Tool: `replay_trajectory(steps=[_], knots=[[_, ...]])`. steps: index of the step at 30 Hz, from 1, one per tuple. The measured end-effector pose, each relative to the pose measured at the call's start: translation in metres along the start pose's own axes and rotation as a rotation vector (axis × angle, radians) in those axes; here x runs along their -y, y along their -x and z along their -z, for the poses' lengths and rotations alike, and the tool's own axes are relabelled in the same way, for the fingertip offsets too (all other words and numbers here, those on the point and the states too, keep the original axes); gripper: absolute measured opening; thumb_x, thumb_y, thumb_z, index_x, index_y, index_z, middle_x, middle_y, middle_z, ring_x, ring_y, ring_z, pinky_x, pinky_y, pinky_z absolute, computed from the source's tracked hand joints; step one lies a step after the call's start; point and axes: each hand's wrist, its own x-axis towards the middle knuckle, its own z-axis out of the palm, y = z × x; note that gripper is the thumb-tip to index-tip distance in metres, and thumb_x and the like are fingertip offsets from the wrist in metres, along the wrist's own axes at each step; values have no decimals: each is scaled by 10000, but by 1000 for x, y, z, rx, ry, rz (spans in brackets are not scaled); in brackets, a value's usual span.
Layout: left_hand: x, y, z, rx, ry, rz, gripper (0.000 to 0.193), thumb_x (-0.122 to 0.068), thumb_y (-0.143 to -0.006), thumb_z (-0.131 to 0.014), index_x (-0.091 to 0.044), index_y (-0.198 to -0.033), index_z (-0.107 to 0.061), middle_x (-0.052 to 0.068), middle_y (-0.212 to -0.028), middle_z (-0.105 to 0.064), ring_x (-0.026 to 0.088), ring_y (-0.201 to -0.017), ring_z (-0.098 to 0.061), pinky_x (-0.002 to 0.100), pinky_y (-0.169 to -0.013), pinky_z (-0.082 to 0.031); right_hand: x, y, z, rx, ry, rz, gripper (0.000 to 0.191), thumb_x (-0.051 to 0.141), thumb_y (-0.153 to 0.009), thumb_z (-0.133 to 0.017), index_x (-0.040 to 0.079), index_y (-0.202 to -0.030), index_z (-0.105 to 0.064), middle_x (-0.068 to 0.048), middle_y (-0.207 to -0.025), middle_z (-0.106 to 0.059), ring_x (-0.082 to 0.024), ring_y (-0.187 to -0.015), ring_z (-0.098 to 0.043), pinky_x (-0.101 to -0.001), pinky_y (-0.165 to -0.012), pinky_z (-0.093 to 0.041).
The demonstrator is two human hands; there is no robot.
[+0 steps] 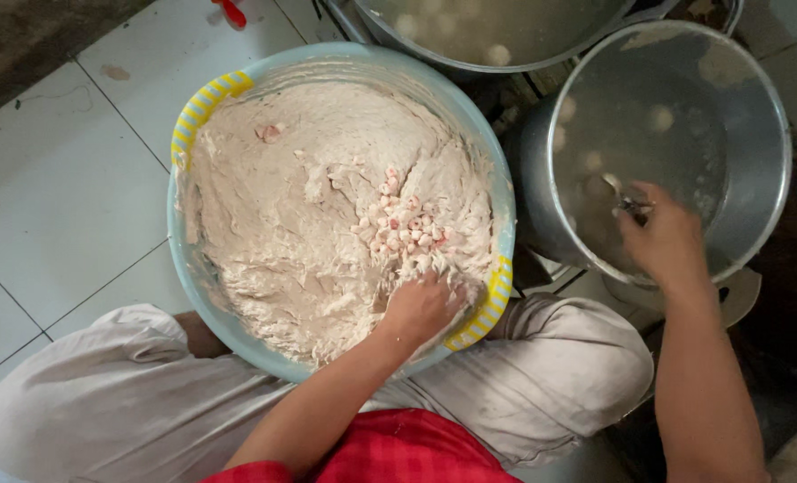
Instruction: The person sits on the floor and portions dough from a large basin using a hand scoop, shaping balls by hand. They drop the formed balls into a pot of water, and at one point tip small balls from a blue tray back into the dough basin before resuming scooping and shaping.
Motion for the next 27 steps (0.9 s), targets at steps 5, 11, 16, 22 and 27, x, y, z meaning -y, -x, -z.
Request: replay_trajectory(steps=[5, 11, 16, 22, 27], knots=[[10, 0, 4, -15, -125, -162, 243, -288, -956, -556, -160, -1047, -741, 134, -943, -719, 356, -917, -695, 472, -638, -572, -1, 14, 1, -119, -144, 12, 380, 162, -996, -737, -7, -1328, -663, -147, -1072, -730, -201, -878, -674, -341, -766, -517], [13, 7, 1, 164, 363, 339, 507, -530, -1010, -626, -38, -1035, -746, 234, -989, -736, 415, -931, -702, 456, -855, -558, 23, 57, -1, -84, -286, -97, 359, 156, -959, -742, 17, -1282, -669, -99, -1023, -726, -139, -858, -655, -304, -759, -523], [7, 18, -8, -57, 852, 528, 291, -332, -909, -696, -62, -1012, -729, 163, -875, -760, 298, -794, -713, 407, -768, -564, 26, 82, -35, 92, -749, 52, 287, 73, -994, -656, -3, -1257, -572, -50, -1027, -665, -93, -886, -608, -253, -780, -511], [-2, 20, -6, -223, 927, 420, 232, -217, -851, -776, -78, -1020, -700, 119, -850, -747, 190, -757, -707, 353, -709, -581, 36, 102, -59, 377, -848, -55, 263, 40, -974, -593, -2, -1233, -568, -49, -977, -681, -94, -784, -626, -262, -659, -529], [-5, 19, -4, -337, 869, 258, 165, -197, -882, -789, -67, -961, -723, 111, -805, -760, 238, -705, -744, 358, -693, -591, 55, 107, -57, 485, -921, -124, 308, 102, -959, -550, 18, -1255, -561, -17, -1023, -734, -94, -708, -634, -260, -602, -519]])
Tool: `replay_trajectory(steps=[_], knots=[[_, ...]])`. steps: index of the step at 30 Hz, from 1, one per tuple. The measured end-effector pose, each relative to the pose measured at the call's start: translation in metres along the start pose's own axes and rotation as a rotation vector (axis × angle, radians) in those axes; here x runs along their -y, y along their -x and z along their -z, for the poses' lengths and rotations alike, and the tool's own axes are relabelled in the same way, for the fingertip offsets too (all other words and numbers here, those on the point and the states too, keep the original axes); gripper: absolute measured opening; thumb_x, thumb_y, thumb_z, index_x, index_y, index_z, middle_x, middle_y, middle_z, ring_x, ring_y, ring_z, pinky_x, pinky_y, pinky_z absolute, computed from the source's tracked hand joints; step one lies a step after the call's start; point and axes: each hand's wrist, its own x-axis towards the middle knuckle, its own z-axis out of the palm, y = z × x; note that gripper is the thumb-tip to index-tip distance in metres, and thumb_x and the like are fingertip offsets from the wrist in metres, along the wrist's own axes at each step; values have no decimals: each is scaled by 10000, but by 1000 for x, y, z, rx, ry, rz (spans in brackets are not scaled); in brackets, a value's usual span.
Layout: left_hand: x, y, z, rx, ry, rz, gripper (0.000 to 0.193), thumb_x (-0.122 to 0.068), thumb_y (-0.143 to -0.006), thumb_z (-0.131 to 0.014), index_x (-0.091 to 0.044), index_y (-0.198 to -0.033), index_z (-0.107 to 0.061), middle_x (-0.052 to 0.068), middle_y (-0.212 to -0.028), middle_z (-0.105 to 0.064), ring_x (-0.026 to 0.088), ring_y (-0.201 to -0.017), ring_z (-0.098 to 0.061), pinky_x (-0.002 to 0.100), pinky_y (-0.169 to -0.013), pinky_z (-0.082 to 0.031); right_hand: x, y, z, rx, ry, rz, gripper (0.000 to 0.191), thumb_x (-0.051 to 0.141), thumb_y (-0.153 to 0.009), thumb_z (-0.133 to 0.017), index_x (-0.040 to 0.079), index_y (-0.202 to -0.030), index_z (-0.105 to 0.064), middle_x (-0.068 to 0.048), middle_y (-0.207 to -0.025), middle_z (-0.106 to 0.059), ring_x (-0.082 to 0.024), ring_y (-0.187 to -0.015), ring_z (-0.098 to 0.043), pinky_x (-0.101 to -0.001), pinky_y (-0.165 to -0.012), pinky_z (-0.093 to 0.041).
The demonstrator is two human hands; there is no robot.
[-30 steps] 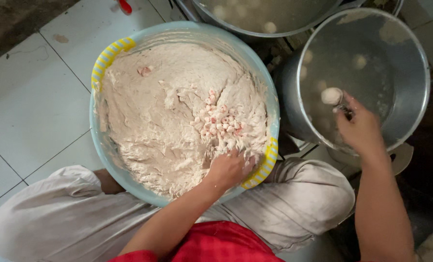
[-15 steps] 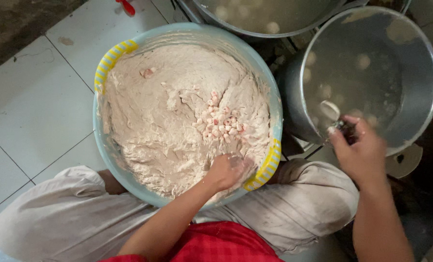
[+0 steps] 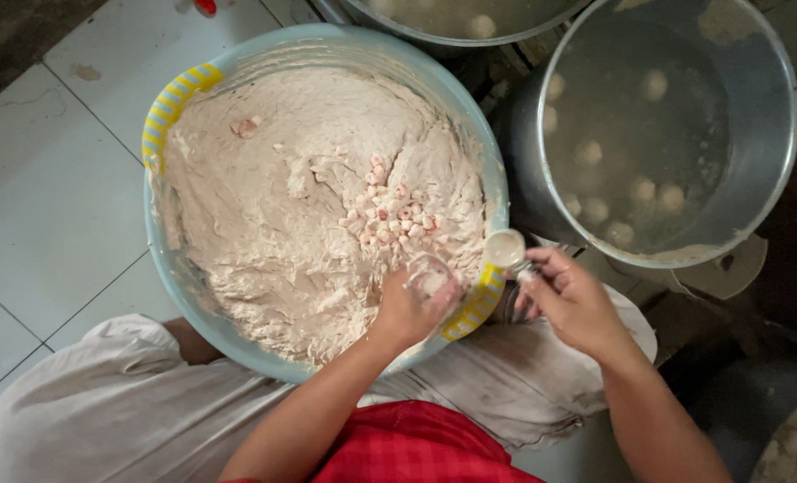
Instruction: The person sits on the floor and portions dough from a large basin using a hand scoop, shaping balls by hand. They drop the formed balls into a pot of water, and at one point tip small balls from a blue tray back into the dough basin before resuming scooping and shaping.
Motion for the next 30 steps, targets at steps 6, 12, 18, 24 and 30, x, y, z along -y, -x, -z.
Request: replay_trajectory(steps=[6, 12, 18, 24, 30], knots=[[0, 0, -11, -108, -141, -5, 297, -224, -769, -837, -46, -942, -673, 139, -776, -729, 301, -713, -747, 408, -619, -576, 7, 18, -30, 55, 368, -184, 595, 143, -972, -560, 210, -1557, -474, -32, -750, -658, -81, -636, -557, -249, -599, -493], [6, 1, -12, 85, -291, 101, 270, -199, -678, -861, -66, -889, -758, 179, -807, -740, 370, -764, -743, 446, -654, -584, -2, 16, -42, 285, 160, -207, 580, 170, -1002, -551, 209, -1570, -445, -5, -759, -609, -65, -643, -519, -231, -587, -482], [16, 13, -3, 2, -568, 106, 283, -266, -762, -784, -18, -895, -746, 273, -911, -684, 424, -804, -704, 474, -741, -602, -16, 2, -9, 370, -194, -207, 568, 139, -997, -571, 137, -1559, -487, -48, -712, -649, -77, -557, -537, -228, -491, -449], [17, 17, 30, 226, -455, 140, 438, -448, -809, -763, -37, -958, -725, 265, -711, -673, 470, -708, -684, 523, -678, -578, 22, -42, 77, -291, 133, 49, 440, 139, -1058, -542, 98, -1494, -582, -61, -810, -657, -104, -654, -580, -275, -594, -477], [19, -6, 29, -32, -773, -108, 360, -440, -954, -632, -101, -895, -738, 216, -740, -691, 394, -650, -706, 494, -594, -578, 35, -67, 106, -431, 993, 315, 421, 157, -959, -724, 57, -1367, -702, -202, -1069, -730, -247, -835, -663, -378, -776, -520]])
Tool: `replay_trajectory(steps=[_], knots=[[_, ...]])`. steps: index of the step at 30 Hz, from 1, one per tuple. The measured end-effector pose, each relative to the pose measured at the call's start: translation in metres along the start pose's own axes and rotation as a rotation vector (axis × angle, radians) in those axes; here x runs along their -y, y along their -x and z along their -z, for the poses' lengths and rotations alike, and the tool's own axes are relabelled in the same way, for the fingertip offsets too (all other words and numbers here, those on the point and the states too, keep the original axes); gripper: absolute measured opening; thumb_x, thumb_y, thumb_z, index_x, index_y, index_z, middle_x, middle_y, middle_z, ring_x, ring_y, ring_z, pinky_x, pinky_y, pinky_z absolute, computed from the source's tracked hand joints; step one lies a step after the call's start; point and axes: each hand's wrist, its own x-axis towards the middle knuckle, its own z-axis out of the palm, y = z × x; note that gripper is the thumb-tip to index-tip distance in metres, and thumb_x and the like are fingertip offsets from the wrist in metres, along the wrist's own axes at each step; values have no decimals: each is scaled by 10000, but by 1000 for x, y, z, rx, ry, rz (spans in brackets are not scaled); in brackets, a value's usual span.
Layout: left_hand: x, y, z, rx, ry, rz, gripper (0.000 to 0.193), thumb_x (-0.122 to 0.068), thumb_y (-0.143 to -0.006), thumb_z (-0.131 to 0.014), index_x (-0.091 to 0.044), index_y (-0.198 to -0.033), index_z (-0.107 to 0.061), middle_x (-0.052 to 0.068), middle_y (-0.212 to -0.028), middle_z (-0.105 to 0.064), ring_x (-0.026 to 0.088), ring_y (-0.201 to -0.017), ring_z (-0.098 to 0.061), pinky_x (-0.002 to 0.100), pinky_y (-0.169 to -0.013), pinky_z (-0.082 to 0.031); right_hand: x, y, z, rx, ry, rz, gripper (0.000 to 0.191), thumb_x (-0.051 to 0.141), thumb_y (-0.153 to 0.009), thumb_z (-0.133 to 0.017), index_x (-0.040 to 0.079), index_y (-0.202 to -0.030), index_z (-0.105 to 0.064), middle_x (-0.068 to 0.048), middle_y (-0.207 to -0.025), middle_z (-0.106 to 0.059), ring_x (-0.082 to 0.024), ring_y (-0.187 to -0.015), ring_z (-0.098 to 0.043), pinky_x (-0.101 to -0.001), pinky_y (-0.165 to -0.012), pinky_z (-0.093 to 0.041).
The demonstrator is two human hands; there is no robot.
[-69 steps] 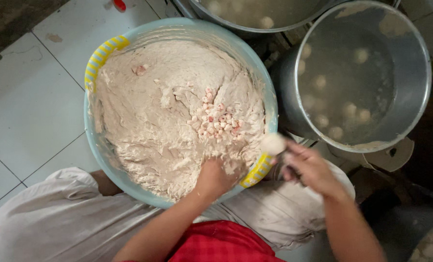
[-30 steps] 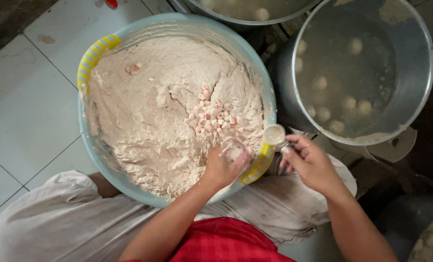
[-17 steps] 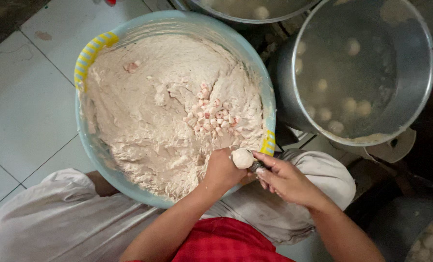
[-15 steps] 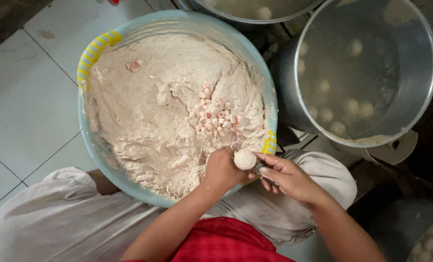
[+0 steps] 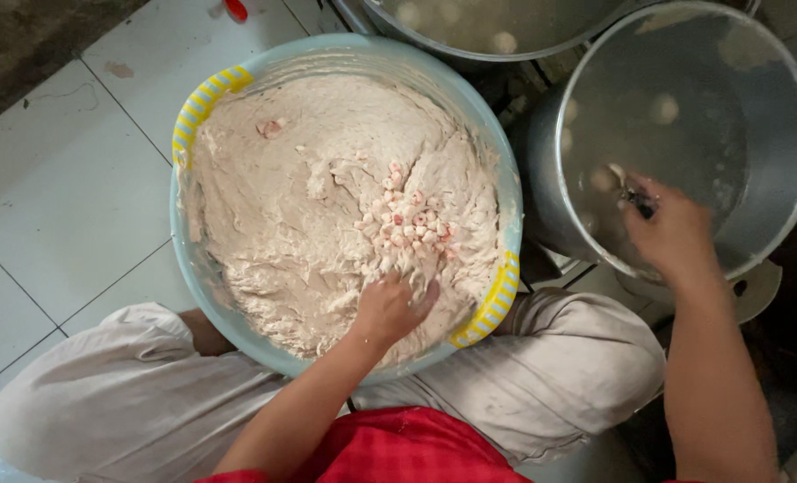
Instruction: The person sits on the floor and portions dough from a large basin using a hand scoop, shaping balls by hand. They drop the formed balls into a pot of water, and at one point tip small balls from a blue tray back into the dough basin before resuming scooping and shaping.
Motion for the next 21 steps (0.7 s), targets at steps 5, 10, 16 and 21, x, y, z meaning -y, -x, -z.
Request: replay_trajectory(steps=[5, 10, 16, 21], knots=[[-14, -2, -5, 249, -165, -39, 291, -248, -1014, -540, -20, -1137, -673, 264, -943, -678, 384, -663, -708, 465, -527, -588, 2, 10, 2, -31, -86, -161, 403, 156, -972, -724, 47, -1359, -696, -194, -1111, -730, -279, -842, -684, -369, -771, -520], [-23, 11, 2, 340, -180, -145, 343, -295, -890, -590, -9, -1031, -714, 227, -939, -721, 385, -818, -728, 459, -611, -581, 23, 34, 16, -70, -231, -198, 391, 124, -967, -729, 50, -1351, -699, -135, -1093, -738, -169, -914, -688, -328, -797, -524], [-11, 5, -5, 337, 532, 267, 290, -219, -1021, -538, 0, -988, -724, 245, -905, -729, 412, -821, -706, 472, -764, -554, 47, 69, 0, -65, -630, -212, 349, 46, -998, -680, -9, -1337, -622, -72, -1117, -697, -120, -964, -650, -259, -835, -534], [-9, 14, -21, 185, 1319, 196, 377, 14, -805, -688, -25, -1170, -602, 51, -1160, -642, 243, -987, -699, 412, -822, -647, 52, 88, -25, 67, -850, -235, 338, 17, -985, -616, -18, -1302, -506, -94, -1070, -672, -115, -914, -649, -257, -778, -534]])
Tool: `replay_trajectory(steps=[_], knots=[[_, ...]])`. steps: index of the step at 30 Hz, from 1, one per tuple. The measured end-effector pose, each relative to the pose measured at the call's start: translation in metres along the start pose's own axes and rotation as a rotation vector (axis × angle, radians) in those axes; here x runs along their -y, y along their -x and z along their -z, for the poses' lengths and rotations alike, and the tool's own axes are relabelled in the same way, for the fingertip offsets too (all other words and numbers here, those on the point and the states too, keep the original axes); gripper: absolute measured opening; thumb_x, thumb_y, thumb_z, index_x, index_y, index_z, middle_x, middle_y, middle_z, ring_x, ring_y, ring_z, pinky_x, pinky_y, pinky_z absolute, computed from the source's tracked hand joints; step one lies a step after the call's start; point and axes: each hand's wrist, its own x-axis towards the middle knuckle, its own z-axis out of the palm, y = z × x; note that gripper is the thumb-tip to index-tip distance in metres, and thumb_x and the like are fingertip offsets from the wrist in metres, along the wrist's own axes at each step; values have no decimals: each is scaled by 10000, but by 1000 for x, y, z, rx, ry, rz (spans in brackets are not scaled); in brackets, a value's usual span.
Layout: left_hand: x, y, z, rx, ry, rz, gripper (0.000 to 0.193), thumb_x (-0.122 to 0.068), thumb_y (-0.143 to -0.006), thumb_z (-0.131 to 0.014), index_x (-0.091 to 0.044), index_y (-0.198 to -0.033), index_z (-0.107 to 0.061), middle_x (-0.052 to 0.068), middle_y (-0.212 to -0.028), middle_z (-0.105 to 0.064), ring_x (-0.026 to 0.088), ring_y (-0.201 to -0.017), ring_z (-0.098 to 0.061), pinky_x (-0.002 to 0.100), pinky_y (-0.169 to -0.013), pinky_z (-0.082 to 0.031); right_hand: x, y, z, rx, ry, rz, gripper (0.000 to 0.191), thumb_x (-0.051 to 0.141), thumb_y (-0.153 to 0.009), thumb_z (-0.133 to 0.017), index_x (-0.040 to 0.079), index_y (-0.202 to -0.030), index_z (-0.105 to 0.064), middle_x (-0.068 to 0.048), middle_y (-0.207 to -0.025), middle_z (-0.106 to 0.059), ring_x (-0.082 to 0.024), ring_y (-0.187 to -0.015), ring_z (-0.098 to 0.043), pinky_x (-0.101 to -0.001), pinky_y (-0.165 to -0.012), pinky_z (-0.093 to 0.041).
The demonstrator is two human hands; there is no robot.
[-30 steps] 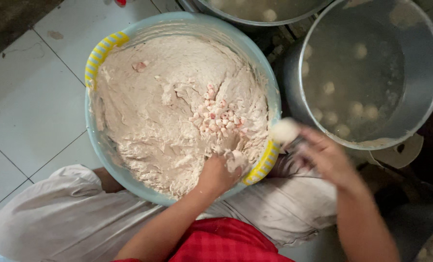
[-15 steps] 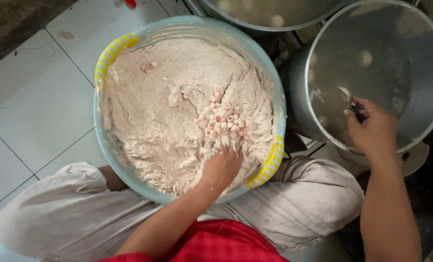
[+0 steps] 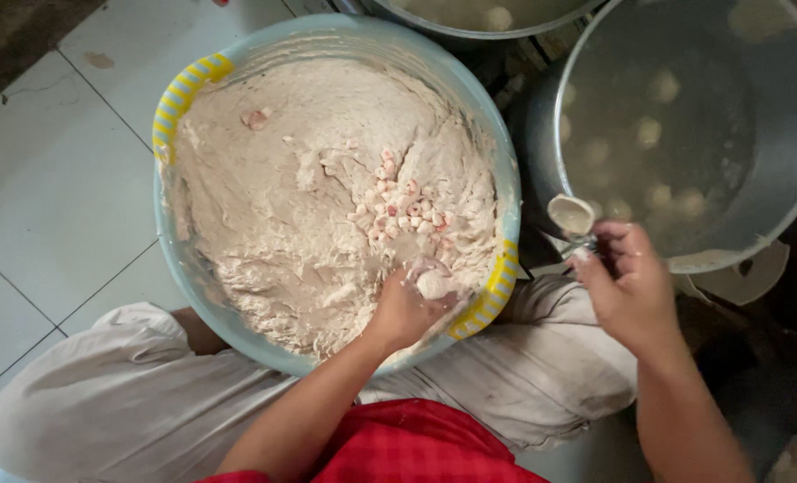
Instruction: The person sits on the floor and portions dough from a large basin using a hand scoop, shaping balls by hand. They drop the formed balls into a pot of water, and at one point tip small balls from a blue tray back into the dough basin before resuming scooping and shaping.
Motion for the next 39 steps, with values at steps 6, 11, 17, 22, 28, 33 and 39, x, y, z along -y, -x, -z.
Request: replay_trajectory(steps=[6, 11, 17, 22, 28, 33, 39], knots=[[0, -4, -3, -144, 288, 441, 298, -275, -1039, -574, -33, -1196, -651, 58, -943, -697, 190, -767, -666, 354, -642, -569, -8, 6, -17, 118, -20, -48, 328, 41, -972, -597, -7, -1281, -501, -94, -1003, -665, -109, -834, -628, -259, -691, -525], [-11, 1, -8, -177, -359, 40, 302, -240, -851, -783, -38, -1057, -692, 127, -885, -730, 233, -769, -717, 394, -683, -588, -10, 15, -32, 287, -164, -221, 258, 80, -983, -571, 0, -1227, -553, -66, -996, -679, -114, -766, -655, -275, -615, -521], [-15, 4, -21, -198, -731, -166, 235, -194, -789, -829, -70, -939, -697, 135, -800, -736, 313, -736, -754, 407, -655, -583, 2, 36, -61, 443, 11, -283, 475, 145, -994, -555, 130, -1467, -509, -10, -866, -656, -70, -707, -603, -245, -611, -534], [-19, 4, -22, -140, -863, -90, 291, -204, -700, -869, -57, -885, -698, 174, -813, -728, 371, -746, -736, 447, -643, -580, 11, 44, -70, 552, 61, -302, 539, 169, -1004, -535, 179, -1540, -479, -6, -782, -630, -62, -664, -563, -221, -590, -501], [-14, 12, -14, -142, -1048, 19, 545, -348, -570, -937, 11, -894, -685, 266, -870, -688, 430, -783, -692, 506, -675, -565, -12, 33, -66, 666, -298, -488, 527, 156, -987, -543, 129, -1511, -492, 0, -989, -743, -69, -666, -587, -229, -540, -470], [-11, 26, 1, -183, -1052, -36, 433, -351, -739, -850, 5, -943, -714, 286, -916, -696, 438, -805, -689, 495, -741, -582, -13, 4, -16, 439, -118, -378, 577, 151, -994, -578, 155, -1565, -499, -86, -814, -694, -93, -609, -607, -238, -526, -501], [-18, 9, 8, -34, -1135, 79, 413, -453, -864, -720, -43, -896, -751, 265, -824, -714, 429, -772, -697, 503, -771, -567, 8, -73, 39, -55, 381, -139, 611, 116, -990, -586, 191, -1592, -524, -128, -994, -716, -165, -736, -629, -321, -677, -513]])
